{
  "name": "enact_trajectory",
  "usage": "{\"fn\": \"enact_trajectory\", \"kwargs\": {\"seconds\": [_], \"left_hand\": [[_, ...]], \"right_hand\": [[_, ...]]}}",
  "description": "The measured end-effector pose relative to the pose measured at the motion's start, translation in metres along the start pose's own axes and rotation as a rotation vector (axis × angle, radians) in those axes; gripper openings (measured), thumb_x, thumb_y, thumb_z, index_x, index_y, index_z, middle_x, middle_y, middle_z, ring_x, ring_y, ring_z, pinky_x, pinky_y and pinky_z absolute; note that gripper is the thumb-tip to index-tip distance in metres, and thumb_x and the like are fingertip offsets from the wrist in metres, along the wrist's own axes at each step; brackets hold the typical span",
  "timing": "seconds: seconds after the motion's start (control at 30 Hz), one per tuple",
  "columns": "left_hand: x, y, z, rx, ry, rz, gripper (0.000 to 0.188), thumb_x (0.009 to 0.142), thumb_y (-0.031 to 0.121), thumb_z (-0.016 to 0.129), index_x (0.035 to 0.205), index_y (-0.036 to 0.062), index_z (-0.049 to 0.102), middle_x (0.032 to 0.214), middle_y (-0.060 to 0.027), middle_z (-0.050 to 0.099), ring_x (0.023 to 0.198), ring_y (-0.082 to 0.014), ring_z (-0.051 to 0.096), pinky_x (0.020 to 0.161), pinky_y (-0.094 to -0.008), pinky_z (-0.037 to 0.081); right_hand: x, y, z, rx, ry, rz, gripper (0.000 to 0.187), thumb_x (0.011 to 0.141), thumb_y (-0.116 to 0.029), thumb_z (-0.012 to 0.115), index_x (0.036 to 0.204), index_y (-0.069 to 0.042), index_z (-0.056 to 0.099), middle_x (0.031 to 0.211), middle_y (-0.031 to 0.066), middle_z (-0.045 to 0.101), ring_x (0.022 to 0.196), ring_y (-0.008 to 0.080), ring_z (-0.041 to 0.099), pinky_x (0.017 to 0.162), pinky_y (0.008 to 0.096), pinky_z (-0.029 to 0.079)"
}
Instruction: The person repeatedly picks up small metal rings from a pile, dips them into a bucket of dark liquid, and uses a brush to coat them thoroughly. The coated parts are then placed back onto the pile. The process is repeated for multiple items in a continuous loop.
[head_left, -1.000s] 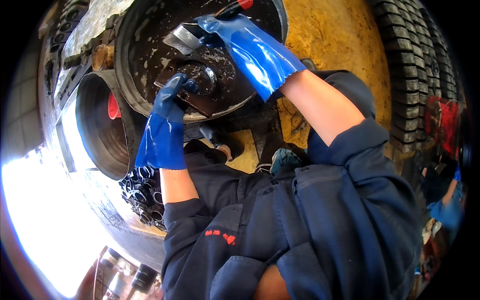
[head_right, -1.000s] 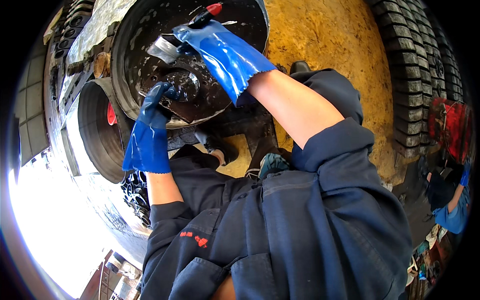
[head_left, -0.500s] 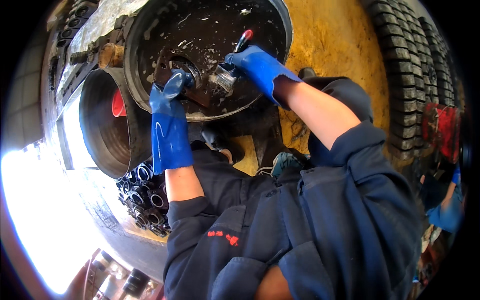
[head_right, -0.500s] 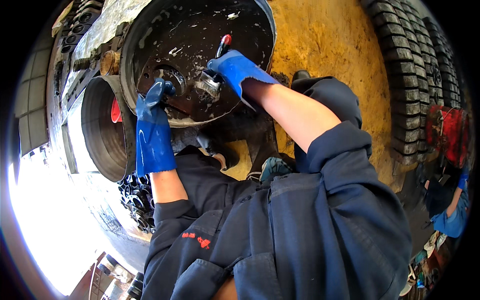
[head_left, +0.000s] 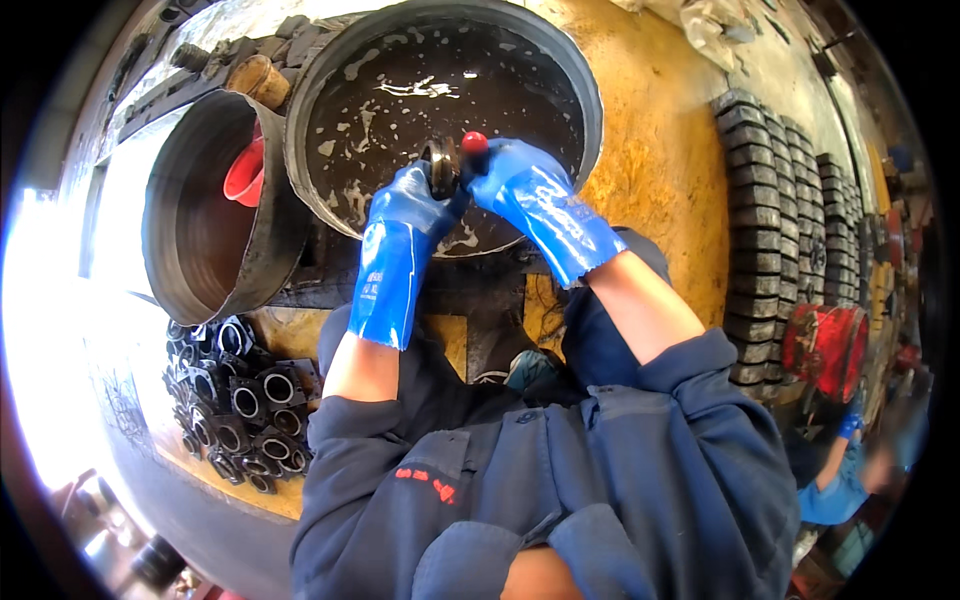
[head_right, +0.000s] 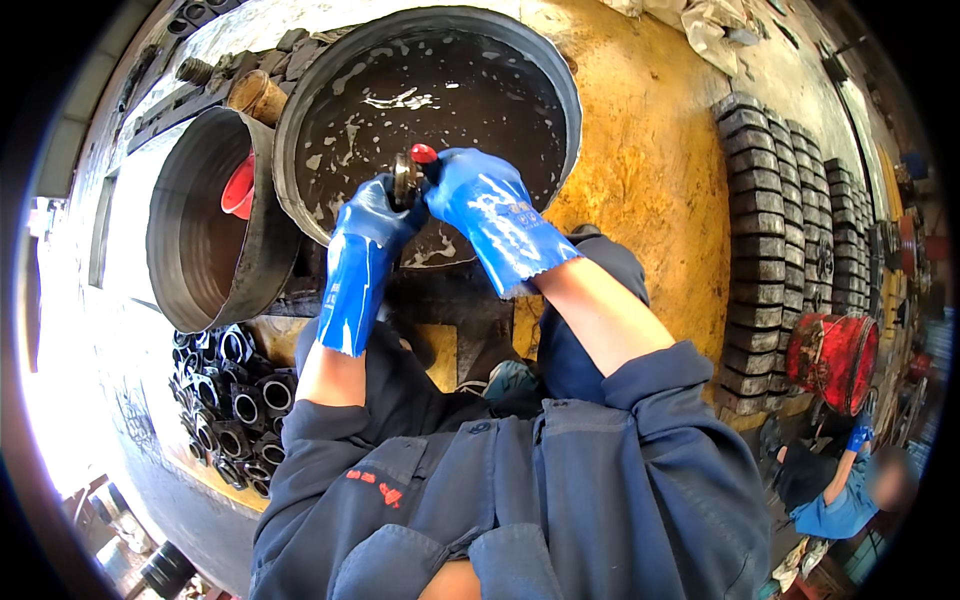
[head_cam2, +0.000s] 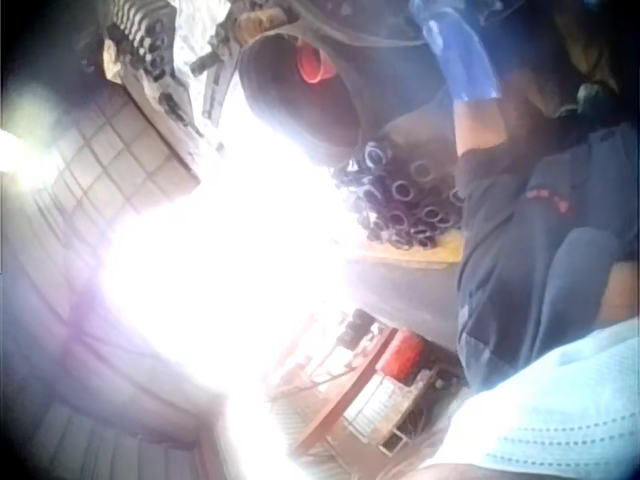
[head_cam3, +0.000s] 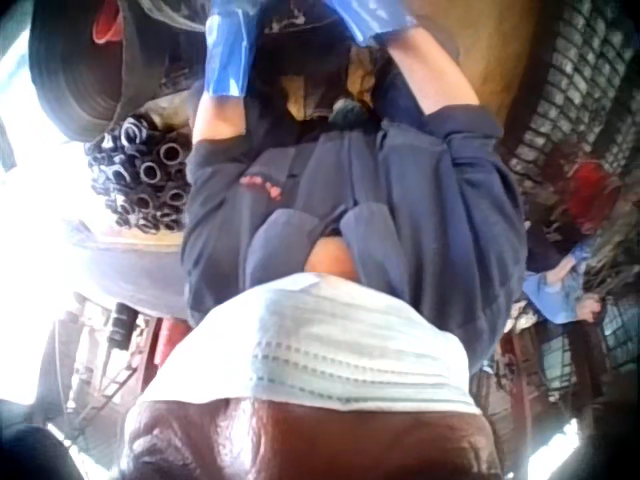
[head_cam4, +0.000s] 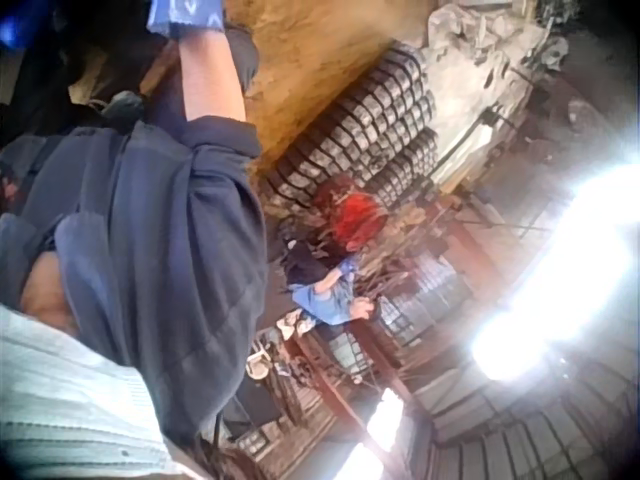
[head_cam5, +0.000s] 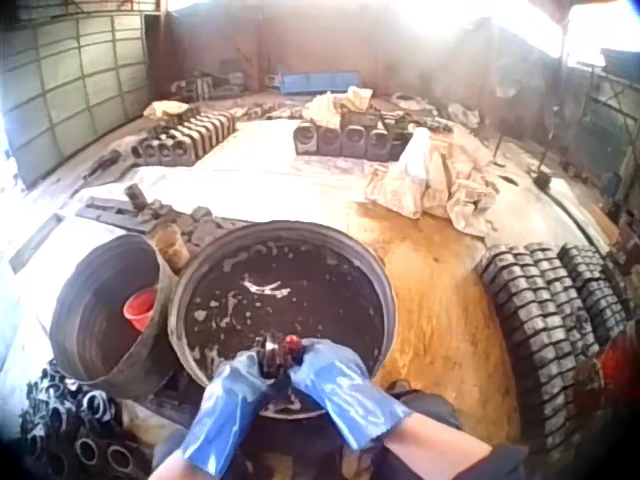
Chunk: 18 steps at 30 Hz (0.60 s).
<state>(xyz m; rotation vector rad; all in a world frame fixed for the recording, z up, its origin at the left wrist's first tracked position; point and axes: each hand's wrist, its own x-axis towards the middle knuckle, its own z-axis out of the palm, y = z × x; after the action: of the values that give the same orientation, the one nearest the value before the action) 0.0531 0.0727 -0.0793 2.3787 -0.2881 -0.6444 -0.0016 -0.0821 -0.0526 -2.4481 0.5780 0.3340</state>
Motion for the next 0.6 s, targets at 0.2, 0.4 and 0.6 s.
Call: {"fn": "enact_trajectory", "kwargs": {"seconds": [0.2,0.4,0.6], "left_hand": [[-0.014,0.008,0.009,0.149,0.024,0.113,0.049,0.084,0.047,0.075,0.117,0.0108,0.072,0.11,-0.0203,0.074,0.108,-0.0365,0.071,0.093,-0.0437,0.055],[-0.016,0.012,0.005,0.092,0.012,-0.007,0.045,0.081,0.038,0.08,0.113,0.0076,0.073,0.105,-0.0196,0.076,0.104,-0.0341,0.073,0.089,-0.0415,0.056],[-0.014,0.018,0.018,0.11,0.034,-0.035,0.049,0.082,0.038,0.08,0.12,0.0081,0.071,0.109,-0.0195,0.075,0.107,-0.0338,0.072,0.091,-0.042,0.054]], "right_hand": [[0.022,0.045,0.029,0.137,0.063,-0.252,0.027,0.089,-0.036,0.066,0.106,-0.017,0.075,0.099,0.016,0.074,0.098,0.0386,0.07,0.083,0.044,0.057],[0.02,0.034,0.042,0.197,0.093,-0.266,0.025,0.09,-0.027,0.062,0.109,-0.016,0.074,0.104,0.0166,0.074,0.1,0.0396,0.07,0.086,0.047,0.058],[0.021,0.025,0.026,0.228,-0.083,0.01,0.037,0.077,-0.022,0.077,0.113,-0.021,0.075,0.112,0.0109,0.075,0.106,0.0328,0.072,0.089,0.0416,0.057]]}}
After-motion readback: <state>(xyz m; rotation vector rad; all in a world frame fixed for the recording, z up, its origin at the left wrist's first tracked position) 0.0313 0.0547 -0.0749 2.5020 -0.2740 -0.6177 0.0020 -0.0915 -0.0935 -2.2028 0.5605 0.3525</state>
